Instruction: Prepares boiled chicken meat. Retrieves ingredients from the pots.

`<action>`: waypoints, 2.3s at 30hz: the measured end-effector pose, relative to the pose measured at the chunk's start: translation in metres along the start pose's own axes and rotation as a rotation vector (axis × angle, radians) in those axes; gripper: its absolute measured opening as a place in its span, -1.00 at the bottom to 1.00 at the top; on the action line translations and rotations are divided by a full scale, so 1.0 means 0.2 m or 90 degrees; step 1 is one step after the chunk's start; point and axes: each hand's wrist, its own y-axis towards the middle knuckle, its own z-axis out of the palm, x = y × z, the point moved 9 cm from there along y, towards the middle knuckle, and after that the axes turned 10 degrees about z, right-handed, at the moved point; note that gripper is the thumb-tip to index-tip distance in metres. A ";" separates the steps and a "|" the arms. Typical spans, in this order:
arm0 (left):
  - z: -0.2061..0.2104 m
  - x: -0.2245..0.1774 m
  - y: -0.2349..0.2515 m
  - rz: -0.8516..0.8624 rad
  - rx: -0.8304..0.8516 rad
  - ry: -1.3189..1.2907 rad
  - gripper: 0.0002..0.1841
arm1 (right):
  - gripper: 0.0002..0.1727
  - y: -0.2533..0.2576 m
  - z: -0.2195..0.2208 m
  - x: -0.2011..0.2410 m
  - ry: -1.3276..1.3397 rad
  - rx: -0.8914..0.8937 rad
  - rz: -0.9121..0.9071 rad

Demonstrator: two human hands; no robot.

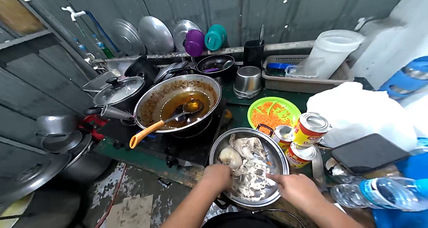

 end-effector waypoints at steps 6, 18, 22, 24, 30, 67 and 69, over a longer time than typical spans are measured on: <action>0.00 -0.04 0.09 -0.008 -0.018 0.005 -0.62 | -0.43 -0.05 0.01 0.06 0.009 0.004 -0.029; -0.04 0.03 0.05 -0.012 -0.008 -0.005 -0.62 | -0.46 -0.13 -0.05 0.03 -0.009 0.009 -0.047; 0.02 -0.01 0.07 0.042 0.033 0.019 -0.62 | -0.44 -0.08 0.03 0.07 -0.045 0.015 -0.030; 0.00 -0.01 0.07 0.016 0.029 0.028 -0.62 | -0.43 -0.07 0.03 0.09 -0.045 0.024 -0.031; -0.04 0.02 0.03 0.003 -0.007 0.016 -0.63 | -0.46 -0.17 -0.02 0.12 -0.028 0.044 -0.099; -0.03 0.00 -0.01 0.004 0.035 0.062 -0.65 | -0.44 -0.09 -0.02 0.06 0.007 0.007 -0.035; -0.01 -0.01 0.00 -0.004 0.053 0.070 -0.65 | -0.46 -0.14 -0.02 0.09 0.004 0.010 -0.067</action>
